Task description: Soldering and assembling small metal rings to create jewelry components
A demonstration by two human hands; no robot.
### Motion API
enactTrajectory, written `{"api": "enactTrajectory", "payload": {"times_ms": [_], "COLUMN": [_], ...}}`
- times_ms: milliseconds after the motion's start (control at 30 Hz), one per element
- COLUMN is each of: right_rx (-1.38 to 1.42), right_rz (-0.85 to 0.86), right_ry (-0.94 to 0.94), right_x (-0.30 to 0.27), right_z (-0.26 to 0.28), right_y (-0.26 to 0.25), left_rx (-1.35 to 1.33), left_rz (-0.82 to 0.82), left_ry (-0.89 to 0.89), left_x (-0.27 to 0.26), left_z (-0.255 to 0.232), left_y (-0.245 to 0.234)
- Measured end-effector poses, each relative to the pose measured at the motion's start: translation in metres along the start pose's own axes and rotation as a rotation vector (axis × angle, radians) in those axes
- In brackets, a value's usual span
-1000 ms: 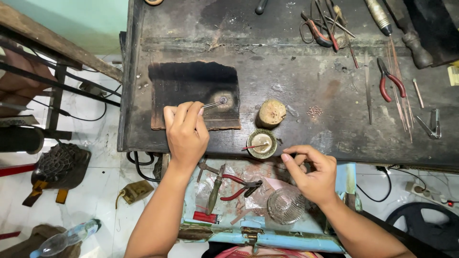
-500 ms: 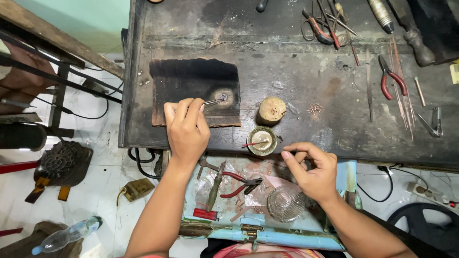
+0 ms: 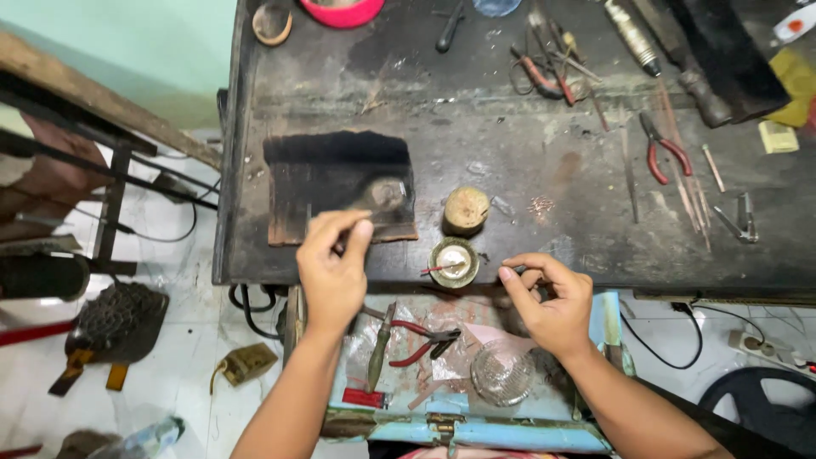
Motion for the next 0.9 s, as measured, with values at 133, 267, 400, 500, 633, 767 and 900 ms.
{"api": "enactTrajectory", "payload": {"times_ms": [133, 267, 400, 500, 633, 767, 900], "right_rx": [-0.017, -0.001, -0.007, 0.006, 0.045, 0.034, 0.061], "right_rz": [-0.092, -0.179, -0.222, -0.233, -0.224, -0.235, -0.230], "right_ry": [0.005, -0.001, 0.050, 0.058, 0.062, 0.047, 0.045], "right_x": [0.001, 0.003, 0.003, 0.005, 0.007, 0.008, 0.008], "right_z": [-0.013, -0.017, -0.003, 0.000, 0.001, 0.004, 0.006], "right_y": [-0.005, -0.011, -0.014, -0.014, -0.013, -0.015, -0.015], "left_rx": [-0.200, -0.455, -0.572, -0.639, -0.593, -0.533, -0.391], "left_rz": [0.049, 0.084, 0.163, 0.068, 0.110, 0.101, 0.066], "left_ry": [-0.274, -0.560, -0.601, -0.510, -0.369, -0.167, -0.047], "left_x": [-0.023, -0.049, -0.052, -0.064, -0.058, -0.054, -0.054], "left_z": [-0.014, -0.023, -0.075, -0.089, -0.114, -0.127, -0.135], "left_y": [0.020, 0.048, 0.066, 0.074, 0.074, 0.073, 0.070]}}
Point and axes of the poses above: each hand's wrist, its own x-axis towards the middle knuckle, its own y-axis out of the palm, z = x × y, the point moved 5 cm from there along x, towards the middle knuckle, and after that the axes turned 9 degrees about -z, right-handed, at the moved point
